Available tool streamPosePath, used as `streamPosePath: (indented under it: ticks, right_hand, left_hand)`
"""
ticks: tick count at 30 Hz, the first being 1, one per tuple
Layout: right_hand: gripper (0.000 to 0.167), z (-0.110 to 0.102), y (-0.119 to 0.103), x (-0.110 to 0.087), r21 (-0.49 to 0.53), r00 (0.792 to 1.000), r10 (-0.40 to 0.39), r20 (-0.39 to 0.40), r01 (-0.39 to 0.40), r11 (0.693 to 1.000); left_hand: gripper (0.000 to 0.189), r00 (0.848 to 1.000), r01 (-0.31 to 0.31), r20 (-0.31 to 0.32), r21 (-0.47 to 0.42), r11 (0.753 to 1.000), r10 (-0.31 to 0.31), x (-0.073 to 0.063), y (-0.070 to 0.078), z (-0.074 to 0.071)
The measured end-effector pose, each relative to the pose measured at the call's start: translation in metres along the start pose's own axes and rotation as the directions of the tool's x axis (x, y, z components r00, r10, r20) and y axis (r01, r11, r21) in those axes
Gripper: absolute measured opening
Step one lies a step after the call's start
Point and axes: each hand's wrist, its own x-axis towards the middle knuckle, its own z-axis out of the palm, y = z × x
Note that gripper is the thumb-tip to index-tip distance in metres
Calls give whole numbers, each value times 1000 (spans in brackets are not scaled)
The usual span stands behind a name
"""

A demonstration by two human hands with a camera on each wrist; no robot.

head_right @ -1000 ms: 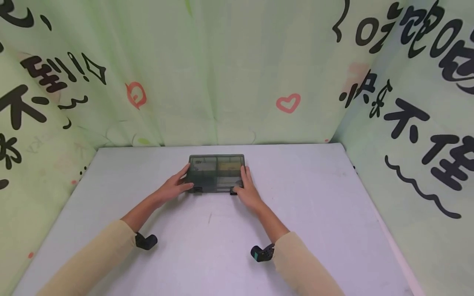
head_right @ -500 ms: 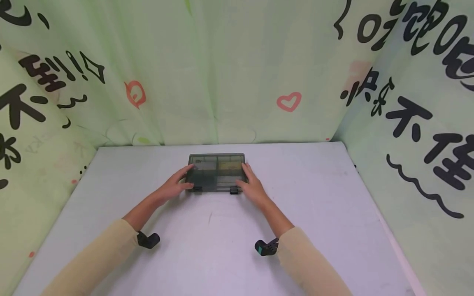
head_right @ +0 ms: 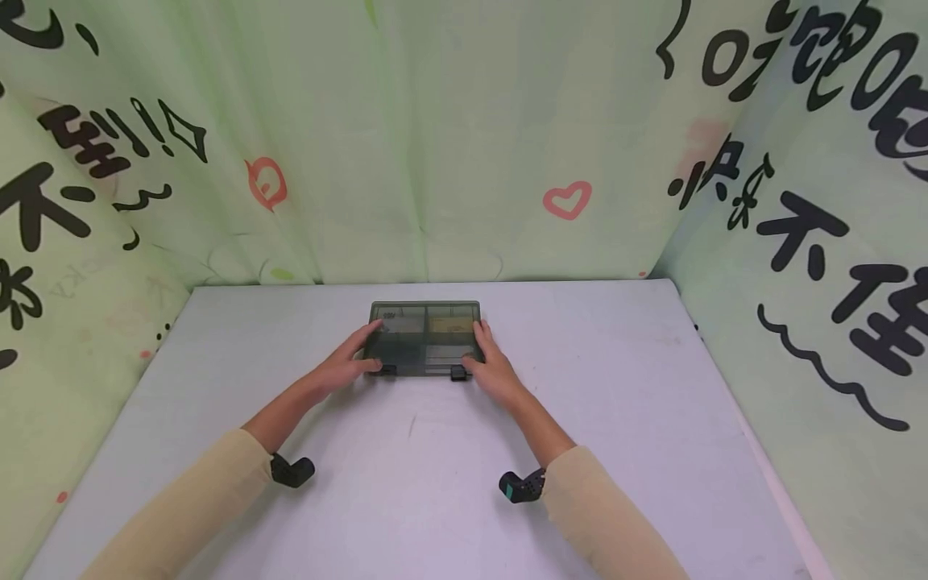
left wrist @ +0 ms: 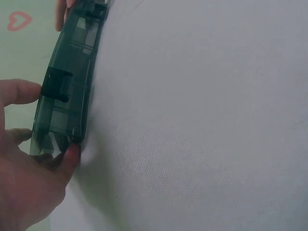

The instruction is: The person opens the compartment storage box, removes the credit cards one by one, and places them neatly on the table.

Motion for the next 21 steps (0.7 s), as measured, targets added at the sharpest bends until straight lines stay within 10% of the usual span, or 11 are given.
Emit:
streamPosePath:
  ticks: [21]
  right_hand:
    - [72,0,1,-2,8,992,-58,108,58,998]
  left_hand:
    - [87,994,74,83,-90,993,-67,3,8,8]
